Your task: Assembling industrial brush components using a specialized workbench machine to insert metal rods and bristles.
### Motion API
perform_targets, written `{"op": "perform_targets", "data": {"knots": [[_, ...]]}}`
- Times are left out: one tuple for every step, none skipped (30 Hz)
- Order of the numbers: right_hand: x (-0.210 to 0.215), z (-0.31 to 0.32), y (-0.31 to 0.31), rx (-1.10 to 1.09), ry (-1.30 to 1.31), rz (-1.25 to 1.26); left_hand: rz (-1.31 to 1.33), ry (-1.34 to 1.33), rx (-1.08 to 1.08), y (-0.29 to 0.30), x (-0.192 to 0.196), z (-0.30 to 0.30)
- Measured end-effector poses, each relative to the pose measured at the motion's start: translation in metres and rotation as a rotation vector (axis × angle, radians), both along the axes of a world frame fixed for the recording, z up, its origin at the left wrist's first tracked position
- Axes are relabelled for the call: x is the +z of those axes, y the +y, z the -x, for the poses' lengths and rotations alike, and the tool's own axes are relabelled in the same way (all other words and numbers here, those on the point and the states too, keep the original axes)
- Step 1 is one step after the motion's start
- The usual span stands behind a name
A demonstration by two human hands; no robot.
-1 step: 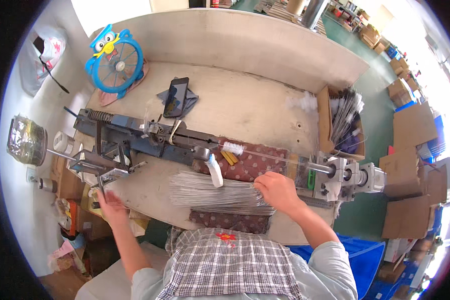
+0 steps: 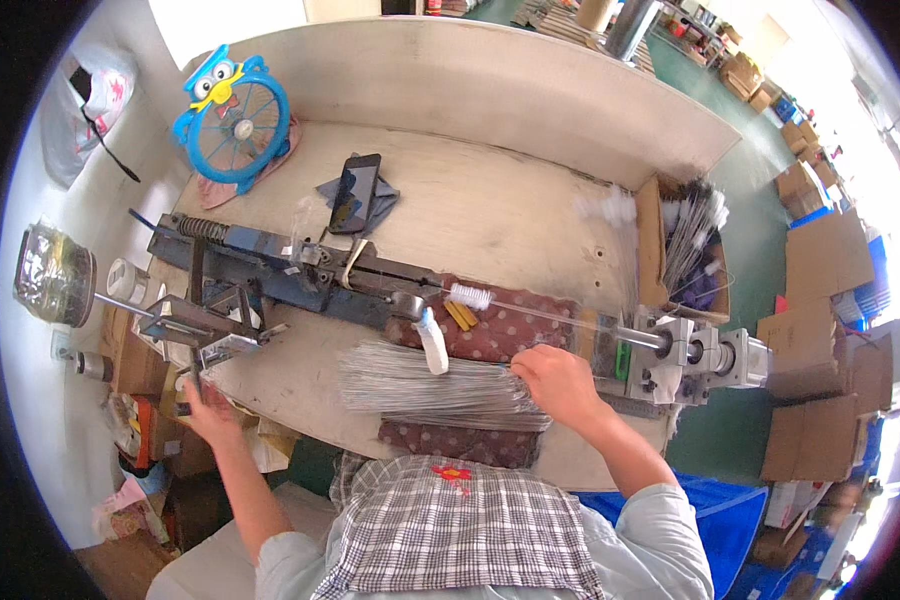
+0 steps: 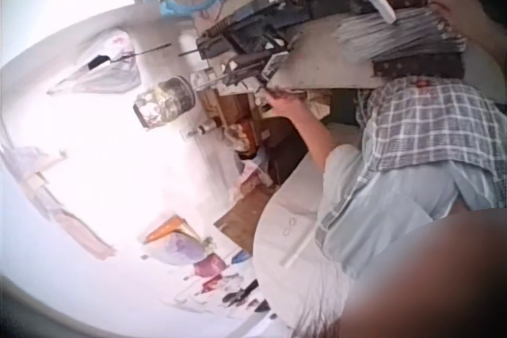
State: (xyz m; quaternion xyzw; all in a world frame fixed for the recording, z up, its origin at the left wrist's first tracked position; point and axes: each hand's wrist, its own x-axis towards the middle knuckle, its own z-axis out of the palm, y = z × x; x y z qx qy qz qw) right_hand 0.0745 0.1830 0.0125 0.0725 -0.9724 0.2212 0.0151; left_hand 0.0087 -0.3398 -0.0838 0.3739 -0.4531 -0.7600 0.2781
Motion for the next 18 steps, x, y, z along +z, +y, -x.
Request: {"op": "perform_targets", "data": {"knots": [[0.001, -0.001, 0.001, -0.016, -0.035, -0.004, -0.005, 0.004, 0.003, -0.02, 0.0, 0.002], [0.001, -0.003, 0.002, -0.02, -0.03, -0.007, -0.012, -0.042, 0.029, -0.034, 0.002, 0.004], [0.0, -0.005, 0.005, -0.011, -0.021, -0.016, -0.02, -0.089, 0.054, -0.042, 0.001, 0.006], [0.001, -0.008, 0.007, -0.003, -0.012, -0.024, -0.022, -0.084, 0.048, -0.045, -0.005, 0.005], [0.004, -0.011, 0.01, -0.008, -0.011, -0.033, -0.025, -0.108, 0.06, -0.035, -0.008, 0.001], [0.009, -0.014, 0.012, -0.012, -0.021, -0.051, -0.026, -0.132, 0.071, -0.017, -0.006, 0.001], [0.013, -0.014, 0.014, -0.016, -0.032, -0.069, -0.032, -0.131, 0.065, 0.005, -0.005, 0.002], [0.014, -0.014, 0.014, -0.02, -0.033, -0.073, -0.056, -0.092, 0.061, 0.038, 0.004, 0.0], [0.016, -0.016, 0.016, -0.028, -0.022, -0.039, -0.079, -0.056, 0.059, 0.06, 0.009, -0.005], [0.018, -0.018, 0.018, -0.031, -0.011, -0.003, -0.163, -0.005, -0.007, 0.069, -0.001, -0.009], [0.021, -0.02, 0.019, -0.029, -0.016, 0.0, -0.245, 0.044, -0.074, 0.078, -0.013, -0.014], [0.023, -0.018, 0.02, -0.032, -0.019, 0.001, -0.299, 0.019, -0.202, 0.098, -0.014, -0.015], [0.026, -0.017, 0.018, -0.033, -0.02, -0.004, -0.358, -0.002, -0.329, 0.123, -0.011, -0.014], [0.026, -0.017, 0.019, -0.036, -0.021, -0.001, -0.379, 0.033, -0.48, 0.158, 0.005, -0.016], [0.024, -0.017, 0.021, -0.04, -0.004, -0.021, -0.395, 0.069, -0.63, 0.193, 0.025, -0.018], [0.022, -0.017, 0.022, -0.039, 0.013, -0.038, -0.388, 0.084, -0.724, 0.219, 0.037, -0.019], [0.02, -0.019, 0.025, -0.042, 0.012, -0.033, -0.383, 0.099, -0.825, 0.244, 0.048, -0.017], [0.018, -0.02, 0.03, -0.027, 0.043, -0.058, -0.288, 0.126, -0.975, 0.271, 0.057, -0.014]]}}
